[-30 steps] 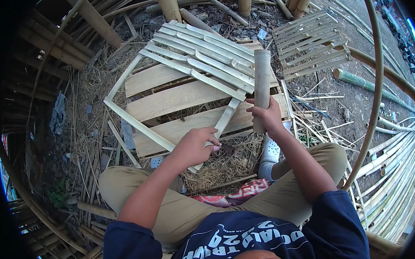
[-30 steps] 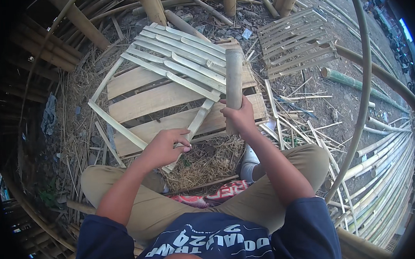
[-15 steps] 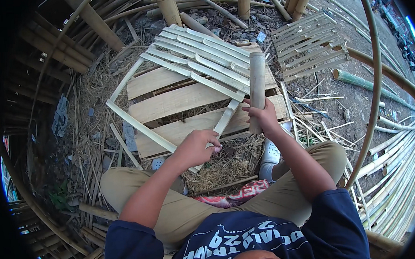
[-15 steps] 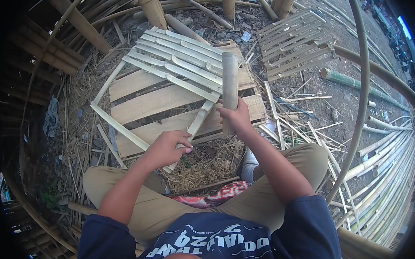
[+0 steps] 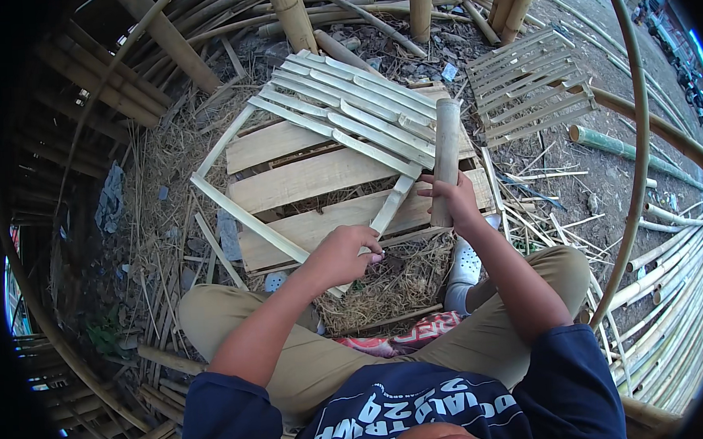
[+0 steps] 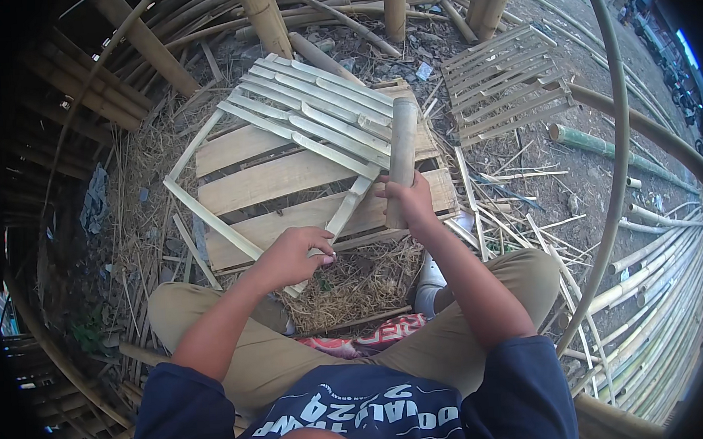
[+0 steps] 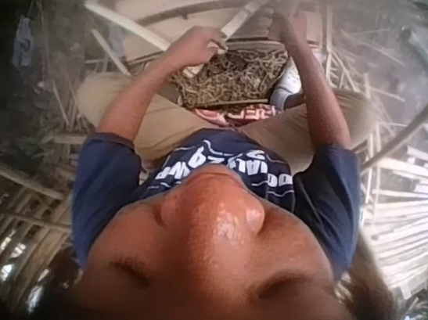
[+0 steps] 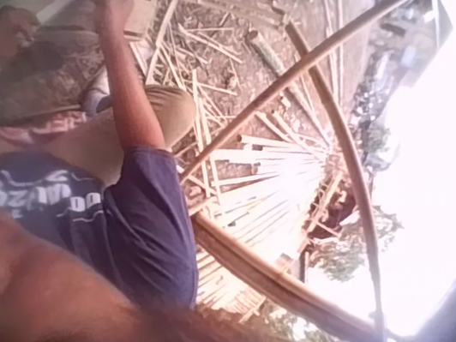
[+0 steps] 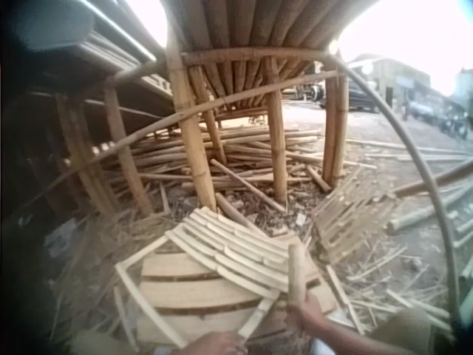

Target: The person aligns bamboo slats onto a wooden frame and hammers the pieces into place using a bamboo mallet.

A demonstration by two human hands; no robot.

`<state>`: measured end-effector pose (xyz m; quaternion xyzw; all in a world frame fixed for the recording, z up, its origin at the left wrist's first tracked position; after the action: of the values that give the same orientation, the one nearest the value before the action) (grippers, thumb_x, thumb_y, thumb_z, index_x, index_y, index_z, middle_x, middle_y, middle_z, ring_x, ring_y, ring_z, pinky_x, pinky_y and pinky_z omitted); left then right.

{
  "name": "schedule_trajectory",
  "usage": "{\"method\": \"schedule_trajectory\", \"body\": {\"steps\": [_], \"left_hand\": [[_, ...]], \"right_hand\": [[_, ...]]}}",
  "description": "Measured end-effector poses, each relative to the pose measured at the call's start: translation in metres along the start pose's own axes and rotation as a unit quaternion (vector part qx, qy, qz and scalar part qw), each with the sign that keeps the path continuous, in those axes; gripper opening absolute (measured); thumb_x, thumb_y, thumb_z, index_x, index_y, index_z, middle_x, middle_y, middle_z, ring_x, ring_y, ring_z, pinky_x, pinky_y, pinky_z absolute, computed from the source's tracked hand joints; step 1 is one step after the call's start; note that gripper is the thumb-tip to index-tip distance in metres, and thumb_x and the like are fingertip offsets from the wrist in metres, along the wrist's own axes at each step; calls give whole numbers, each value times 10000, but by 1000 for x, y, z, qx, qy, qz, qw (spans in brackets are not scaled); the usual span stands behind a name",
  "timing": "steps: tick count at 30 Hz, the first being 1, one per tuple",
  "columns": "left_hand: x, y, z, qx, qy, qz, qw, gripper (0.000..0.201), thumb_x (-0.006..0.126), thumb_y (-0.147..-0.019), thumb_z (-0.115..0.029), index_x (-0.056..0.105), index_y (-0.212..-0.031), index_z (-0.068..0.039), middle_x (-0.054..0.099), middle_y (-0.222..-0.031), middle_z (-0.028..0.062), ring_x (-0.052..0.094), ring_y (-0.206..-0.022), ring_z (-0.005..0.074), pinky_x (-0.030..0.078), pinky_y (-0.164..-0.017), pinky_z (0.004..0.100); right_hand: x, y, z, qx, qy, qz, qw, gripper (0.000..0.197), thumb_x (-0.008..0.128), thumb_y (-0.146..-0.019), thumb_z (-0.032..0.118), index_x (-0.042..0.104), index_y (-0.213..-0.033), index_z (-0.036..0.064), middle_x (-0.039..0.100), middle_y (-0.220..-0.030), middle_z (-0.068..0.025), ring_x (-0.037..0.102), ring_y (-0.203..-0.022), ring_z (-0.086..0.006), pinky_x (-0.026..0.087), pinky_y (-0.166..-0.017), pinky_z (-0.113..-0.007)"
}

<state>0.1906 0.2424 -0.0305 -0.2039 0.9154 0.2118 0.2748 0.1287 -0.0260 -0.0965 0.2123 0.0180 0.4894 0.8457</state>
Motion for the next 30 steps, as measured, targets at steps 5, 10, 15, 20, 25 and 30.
{"method": "schedule_trajectory", "body": {"steps": [5, 10, 15, 20, 25, 30], "left_hand": [[-30, -11, 5, 46, -34, -68, 996, 154, 793, -882, -80, 800, -1024, -21, 762, -1198, 144, 720, -1078, 321, 539, -998, 385], [-47, -49, 57, -59, 53, -232, 970, 66, 796, -904, -63, 802, -964, -37, 791, -1040, 116, 738, -915, 238, 555, -867, 375], [-35, -134, 49, 129, 30, -308, 942, 101, 782, -926, -52, 795, -1026, -61, 795, -1024, 58, 718, -920, 168, 552, -866, 339], [-10, -177, 42, 226, 94, -288, 926, 160, 785, -921, -23, 773, -1075, -66, 767, -1031, 50, 701, -938, 154, 546, -863, 321], [7, -179, 44, 198, 119, -220, 948, 161, 792, -900, 28, 750, -1036, -49, 754, -1036, 32, 706, -949, 137, 557, -839, 293], [-5, -179, 26, 155, 61, -151, 974, 160, 801, -914, -58, 794, -1074, -52, 760, -1076, 55, 702, -1008, 163, 545, -940, 328]], "right_hand": [[-8, -5, 4, 7, 31, -78, 996, 535, 726, -811, 97, 535, -1275, -88, 706, -1117, -196, 771, -890, -279, 603, -672, -398], [-11, -5, 39, -6, 49, -69, 996, 383, 753, -837, 54, 565, -1153, -51, 650, -922, -136, 762, -753, -286, 580, -580, -389], [-45, 9, 72, -3, 109, -46, 993, 444, 759, -798, 68, 575, -1176, -71, 656, -911, -146, 707, -644, -239, 576, -544, -376], [-74, 52, 129, 50, 215, -8, 975, 523, 720, -745, 77, 591, -1223, -94, 661, -889, -146, 687, -627, -229, 586, -559, -357], [-106, 97, 168, -19, 277, -102, 955, 557, 715, -768, 111, 589, -1276, -80, 671, -897, -115, 678, -668, -202, 586, -596, -351], [-129, 99, 172, -31, 276, -128, 952, 508, 699, -783, 85, 587, -1253, -72, 665, -894, -119, 653, -614, -186, 563, -551, -346]]}}
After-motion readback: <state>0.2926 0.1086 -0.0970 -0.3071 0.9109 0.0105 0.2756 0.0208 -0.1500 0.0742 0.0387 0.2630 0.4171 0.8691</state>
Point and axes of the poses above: each hand's wrist, its own y-axis away from the middle knuckle, its own x-axis out of the palm, z = x × y, the point moved 1 cm from there along -y, towards the middle knuckle
